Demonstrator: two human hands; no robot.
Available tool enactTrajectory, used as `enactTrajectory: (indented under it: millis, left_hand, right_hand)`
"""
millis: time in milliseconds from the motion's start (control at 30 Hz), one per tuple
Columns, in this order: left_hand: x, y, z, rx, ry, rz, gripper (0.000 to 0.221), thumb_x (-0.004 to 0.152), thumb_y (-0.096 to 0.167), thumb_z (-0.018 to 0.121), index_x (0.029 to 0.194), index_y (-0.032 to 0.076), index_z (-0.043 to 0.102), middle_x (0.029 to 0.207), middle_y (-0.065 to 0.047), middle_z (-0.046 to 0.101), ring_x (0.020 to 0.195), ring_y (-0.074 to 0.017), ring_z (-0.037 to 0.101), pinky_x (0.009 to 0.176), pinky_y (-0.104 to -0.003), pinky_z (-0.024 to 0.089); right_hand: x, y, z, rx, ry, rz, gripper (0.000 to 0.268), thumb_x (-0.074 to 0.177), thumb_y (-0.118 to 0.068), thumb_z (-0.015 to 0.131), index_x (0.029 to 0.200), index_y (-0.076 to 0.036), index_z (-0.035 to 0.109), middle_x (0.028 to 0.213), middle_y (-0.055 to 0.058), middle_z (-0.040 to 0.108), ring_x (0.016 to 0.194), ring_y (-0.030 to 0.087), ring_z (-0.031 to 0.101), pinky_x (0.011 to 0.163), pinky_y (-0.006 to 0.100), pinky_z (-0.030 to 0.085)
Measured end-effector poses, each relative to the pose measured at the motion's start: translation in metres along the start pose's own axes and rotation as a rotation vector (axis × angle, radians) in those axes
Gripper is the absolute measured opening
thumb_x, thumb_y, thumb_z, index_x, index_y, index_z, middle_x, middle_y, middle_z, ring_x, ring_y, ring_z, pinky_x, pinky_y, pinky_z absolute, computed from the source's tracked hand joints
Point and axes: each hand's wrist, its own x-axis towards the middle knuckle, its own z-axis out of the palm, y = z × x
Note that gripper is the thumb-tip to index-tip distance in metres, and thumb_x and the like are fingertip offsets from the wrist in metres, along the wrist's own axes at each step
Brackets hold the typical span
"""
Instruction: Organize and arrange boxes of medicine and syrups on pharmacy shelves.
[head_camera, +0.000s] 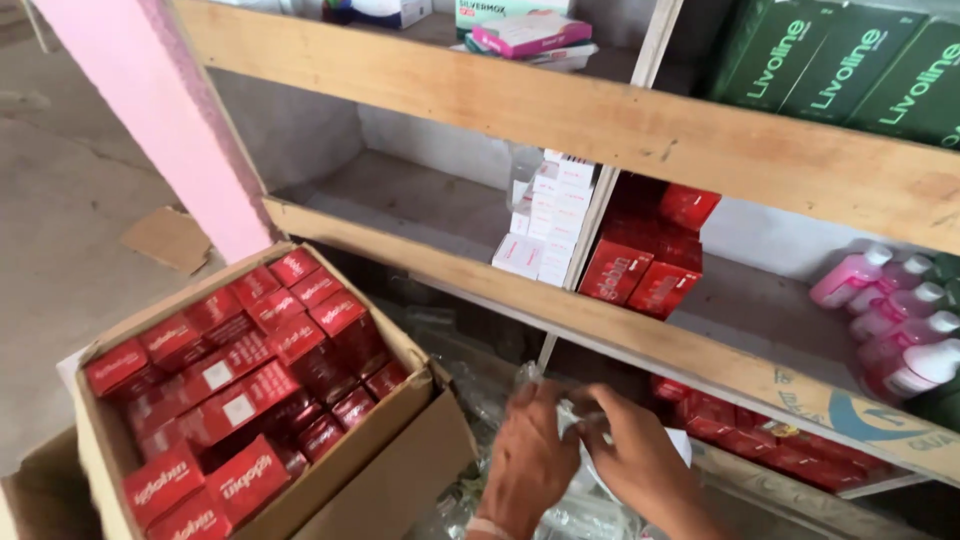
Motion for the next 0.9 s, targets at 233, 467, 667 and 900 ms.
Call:
enactTrajectory:
  millis: [233,467,667,900]
  left_hand:
    - [0.024,-0.048,-0.052,0.646,0.132,0.019,0.027,0.084,0.014,0.069,0.109,0.008,0.062,0.114,-0.019,0.064,0.111,-0.0371,0.059,0.097,-0.047,0.048]
    - [-0.009,-0.119,-0.107,0.920,0.202,-0.477,0.055,0.082,0.026,0.068,0.132,0.008,0.055,0.119,-0.018,0.066,0.103,-0.0365,0.066,0.089,-0.050,0.053]
    - [0.002,-0.140,-0.102,0.916,0.125,-0.534,0.028,0.089,0.032,0.066,0.112,0.017,0.067,0.102,-0.014,0.074,0.095,-0.0345,0.072,0.081,-0.051,0.057]
    - [-0.010,-0.134,-0.089,0.933,0.016,-0.574,0.027,0.089,0.032,0.063,0.112,0.017,0.066,0.094,-0.012,0.075,0.089,-0.0328,0.073,0.078,-0.049,0.057]
  right_hand:
    - [0.015,-0.040,0.005,-0.066,-0.011,0.004,0.032,0.085,-0.007,0.068,0.117,-0.012,0.066,0.096,0.010,0.081,0.084,0.023,0.080,0.073,0.037,0.062]
    - [0.017,-0.046,0.007,-0.126,-0.141,-0.021,0.039,0.084,-0.013,0.074,0.122,-0.015,0.066,0.100,0.008,0.081,0.084,0.019,0.080,0.071,0.036,0.062]
    - [0.007,-0.044,-0.008,-0.137,-0.174,-0.141,0.032,0.085,-0.016,0.075,0.117,-0.013,0.071,0.101,0.009,0.080,0.083,0.019,0.081,0.071,0.036,0.063]
    - [0.003,-0.034,-0.042,-0.195,-0.249,-0.133,0.033,0.083,-0.017,0.075,0.115,-0.011,0.071,0.096,0.010,0.080,0.081,0.020,0.081,0.072,0.037,0.063]
